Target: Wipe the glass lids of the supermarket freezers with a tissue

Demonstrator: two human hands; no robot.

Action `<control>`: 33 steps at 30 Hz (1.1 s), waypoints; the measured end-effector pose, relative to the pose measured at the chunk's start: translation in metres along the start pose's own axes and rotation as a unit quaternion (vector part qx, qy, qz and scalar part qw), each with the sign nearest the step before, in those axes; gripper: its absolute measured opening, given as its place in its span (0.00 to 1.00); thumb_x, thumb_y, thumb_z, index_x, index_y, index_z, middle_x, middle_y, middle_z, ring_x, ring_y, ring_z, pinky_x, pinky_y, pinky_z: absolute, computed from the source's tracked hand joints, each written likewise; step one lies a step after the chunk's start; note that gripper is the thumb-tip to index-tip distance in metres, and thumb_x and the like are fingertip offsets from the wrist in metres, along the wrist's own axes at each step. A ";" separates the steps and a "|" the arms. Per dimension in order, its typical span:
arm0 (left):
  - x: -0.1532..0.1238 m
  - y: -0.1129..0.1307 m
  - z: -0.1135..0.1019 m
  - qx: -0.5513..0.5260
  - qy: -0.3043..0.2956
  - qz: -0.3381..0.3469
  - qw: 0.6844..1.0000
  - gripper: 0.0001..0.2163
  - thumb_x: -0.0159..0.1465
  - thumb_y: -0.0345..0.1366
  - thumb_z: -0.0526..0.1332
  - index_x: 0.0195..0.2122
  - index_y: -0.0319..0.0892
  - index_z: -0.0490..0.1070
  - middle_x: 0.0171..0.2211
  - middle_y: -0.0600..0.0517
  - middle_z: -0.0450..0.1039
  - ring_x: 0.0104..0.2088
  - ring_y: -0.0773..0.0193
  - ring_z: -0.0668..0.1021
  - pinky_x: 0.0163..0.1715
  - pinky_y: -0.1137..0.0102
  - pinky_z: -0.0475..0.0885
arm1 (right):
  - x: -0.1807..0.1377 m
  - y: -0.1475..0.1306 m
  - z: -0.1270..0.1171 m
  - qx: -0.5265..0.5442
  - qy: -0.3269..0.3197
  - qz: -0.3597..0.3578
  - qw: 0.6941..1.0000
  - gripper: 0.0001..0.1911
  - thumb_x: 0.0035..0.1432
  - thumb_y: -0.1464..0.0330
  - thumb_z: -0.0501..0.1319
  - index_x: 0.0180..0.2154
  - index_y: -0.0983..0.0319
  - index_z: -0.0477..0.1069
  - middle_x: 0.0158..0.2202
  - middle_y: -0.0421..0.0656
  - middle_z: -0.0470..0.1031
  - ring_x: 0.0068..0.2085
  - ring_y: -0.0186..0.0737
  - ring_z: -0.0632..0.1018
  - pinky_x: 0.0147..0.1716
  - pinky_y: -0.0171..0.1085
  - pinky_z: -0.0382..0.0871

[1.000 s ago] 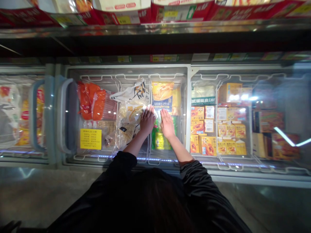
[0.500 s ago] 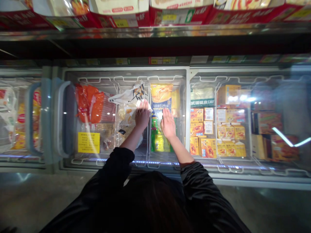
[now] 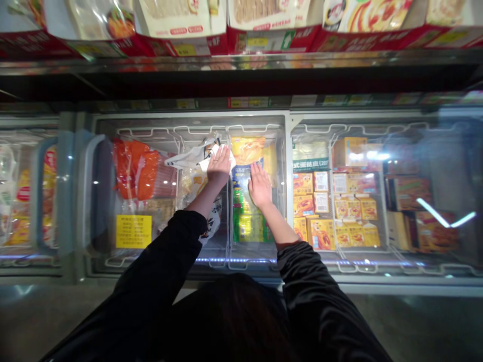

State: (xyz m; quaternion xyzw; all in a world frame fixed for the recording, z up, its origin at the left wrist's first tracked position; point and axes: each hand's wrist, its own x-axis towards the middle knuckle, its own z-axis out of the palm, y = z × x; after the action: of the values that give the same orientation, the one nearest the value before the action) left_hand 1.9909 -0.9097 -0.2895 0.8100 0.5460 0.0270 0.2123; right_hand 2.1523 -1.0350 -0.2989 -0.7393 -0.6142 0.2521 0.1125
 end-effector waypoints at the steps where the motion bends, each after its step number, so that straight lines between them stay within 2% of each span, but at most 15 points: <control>1: -0.001 -0.003 -0.002 0.003 0.009 -0.011 1.000 0.27 0.78 0.34 0.48 0.78 0.42 0.57 0.79 0.51 0.54 0.79 0.58 0.58 0.80 0.57 0.53 | 0.000 0.001 0.000 -0.003 -0.001 0.000 1.000 0.35 0.75 0.66 0.46 0.79 0.65 0.49 0.81 0.50 0.50 0.81 0.47 0.51 0.80 0.55 0.45; 3: -0.013 -0.003 -0.003 0.009 0.022 -0.028 0.999 0.28 0.78 0.33 0.48 0.79 0.41 0.56 0.79 0.48 0.55 0.79 0.57 0.58 0.79 0.56 0.54 | -0.001 0.003 0.000 -0.007 -0.001 0.000 1.000 0.35 0.75 0.66 0.46 0.79 0.63 0.49 0.81 0.48 0.51 0.81 0.47 0.51 0.80 0.55 0.46; 6: -0.044 0.007 0.002 0.013 0.021 -0.044 0.999 0.28 0.78 0.33 0.49 0.79 0.41 0.54 0.78 0.46 0.58 0.79 0.56 0.59 0.78 0.55 0.56 | -0.002 0.004 0.002 -0.013 0.003 0.001 1.000 0.35 0.75 0.68 0.47 0.80 0.61 0.49 0.81 0.47 0.52 0.81 0.48 0.52 0.79 0.56 0.47; 8: -0.062 0.017 0.007 0.008 0.011 -0.040 0.999 0.28 0.78 0.33 0.49 0.79 0.41 0.55 0.78 0.45 0.58 0.79 0.56 0.58 0.79 0.56 0.56 | -0.003 0.003 0.003 -0.018 0.006 0.002 1.000 0.36 0.75 0.68 0.46 0.80 0.60 0.48 0.81 0.47 0.53 0.81 0.48 0.53 0.79 0.57 0.47; 10: -0.067 0.026 0.012 -0.006 0.003 -0.023 1.000 0.28 0.78 0.32 0.48 0.79 0.40 0.54 0.78 0.45 0.58 0.79 0.56 0.59 0.79 0.56 0.56 | -0.003 0.002 0.003 -0.023 0.005 0.002 1.000 0.35 0.75 0.67 0.46 0.80 0.61 0.49 0.81 0.47 0.52 0.81 0.48 0.53 0.79 0.57 0.47; 12: -0.058 0.029 0.015 -0.022 -0.002 0.001 1.000 0.28 0.78 0.31 0.48 0.79 0.42 0.54 0.78 0.48 0.58 0.79 0.59 0.59 0.79 0.58 0.55 | -0.003 0.002 0.002 -0.027 0.001 0.003 1.000 0.35 0.76 0.67 0.45 0.79 0.62 0.50 0.81 0.47 0.52 0.81 0.48 0.52 0.79 0.56 0.47; 16: -0.010 0.016 0.016 -0.052 -0.013 0.054 0.997 0.27 0.78 0.33 0.48 0.78 0.45 0.58 0.78 0.53 0.57 0.79 0.63 0.57 0.80 0.61 0.51 | -0.001 0.003 0.001 -0.032 -0.009 0.006 0.999 0.34 0.76 0.66 0.45 0.79 0.64 0.51 0.81 0.48 0.50 0.81 0.48 0.51 0.79 0.55 0.46; 18: 0.012 0.005 0.015 -0.058 -0.006 0.053 0.997 0.27 0.78 0.34 0.50 0.78 0.46 0.58 0.78 0.53 0.56 0.79 0.61 0.57 0.80 0.60 0.49 | -0.001 0.003 0.000 -0.032 -0.013 0.007 0.999 0.34 0.76 0.66 0.46 0.79 0.63 0.50 0.81 0.48 0.49 0.81 0.48 0.50 0.79 0.56 0.46; 20: 0.021 -0.003 0.015 -0.053 0.012 0.030 0.998 0.28 0.77 0.33 0.51 0.78 0.47 0.58 0.78 0.53 0.56 0.79 0.60 0.58 0.80 0.58 0.50 | -0.001 0.003 -0.002 -0.032 -0.017 0.006 0.999 0.34 0.76 0.65 0.46 0.79 0.62 0.49 0.81 0.49 0.50 0.81 0.48 0.51 0.79 0.57 0.47; 22: 0.014 -0.004 0.017 -0.042 0.034 0.005 0.998 0.28 0.77 0.33 0.52 0.78 0.46 0.58 0.78 0.50 0.58 0.79 0.57 0.59 0.80 0.56 0.53 | -0.001 0.001 -0.004 -0.032 -0.021 0.006 0.999 0.34 0.76 0.66 0.46 0.79 0.63 0.50 0.81 0.50 0.50 0.81 0.48 0.52 0.79 0.57 0.48; 24: -0.005 0.002 0.022 -0.034 0.048 -0.005 0.998 0.29 0.76 0.32 0.53 0.78 0.43 0.58 0.77 0.47 0.58 0.78 0.54 0.60 0.79 0.53 0.56 | -0.001 -0.001 -0.005 -0.032 -0.024 0.008 0.999 0.34 0.77 0.66 0.46 0.79 0.65 0.50 0.81 0.51 0.50 0.81 0.48 0.51 0.79 0.56 0.47; 26: -0.028 0.014 0.029 -0.033 0.045 0.009 0.998 0.28 0.77 0.32 0.52 0.78 0.42 0.58 0.78 0.46 0.58 0.78 0.54 0.61 0.78 0.53 0.58 | -0.002 -0.002 -0.007 -0.033 -0.027 0.010 0.999 0.33 0.77 0.66 0.44 0.79 0.67 0.51 0.81 0.51 0.50 0.81 0.48 0.50 0.79 0.55 0.45; 28: -0.042 0.024 0.033 -0.037 0.035 0.033 0.998 0.27 0.78 0.33 0.50 0.77 0.44 0.59 0.77 0.48 0.59 0.78 0.56 0.61 0.78 0.57 0.57 | -0.003 -0.003 -0.007 -0.033 -0.031 0.011 0.999 0.33 0.78 0.67 0.44 0.78 0.68 0.51 0.81 0.52 0.49 0.81 0.48 0.50 0.79 0.54 0.44; 30: -0.039 0.028 0.034 -0.039 0.026 0.061 0.997 0.27 0.78 0.32 0.49 0.77 0.46 0.60 0.77 0.52 0.60 0.78 0.59 0.60 0.79 0.59 0.56 | -0.003 -0.003 -0.008 -0.033 -0.035 0.009 0.999 0.33 0.78 0.67 0.44 0.79 0.68 0.50 0.81 0.51 0.48 0.81 0.48 0.49 0.80 0.54 0.44; 33: -0.011 0.018 0.026 -0.036 0.026 0.085 0.995 0.28 0.77 0.31 0.51 0.77 0.46 0.60 0.78 0.52 0.58 0.79 0.59 0.58 0.80 0.58 0.53 | -0.002 -0.002 -0.008 -0.030 -0.038 0.007 0.999 0.33 0.77 0.67 0.45 0.79 0.68 0.50 0.82 0.50 0.47 0.81 0.48 0.49 0.79 0.54 0.44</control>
State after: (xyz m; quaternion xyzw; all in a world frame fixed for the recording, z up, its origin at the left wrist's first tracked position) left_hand 2.0095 -0.9340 -0.3047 0.8445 0.4788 0.0860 0.2240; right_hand 2.1546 -1.0356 -0.2908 -0.7367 -0.6200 0.2621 0.0651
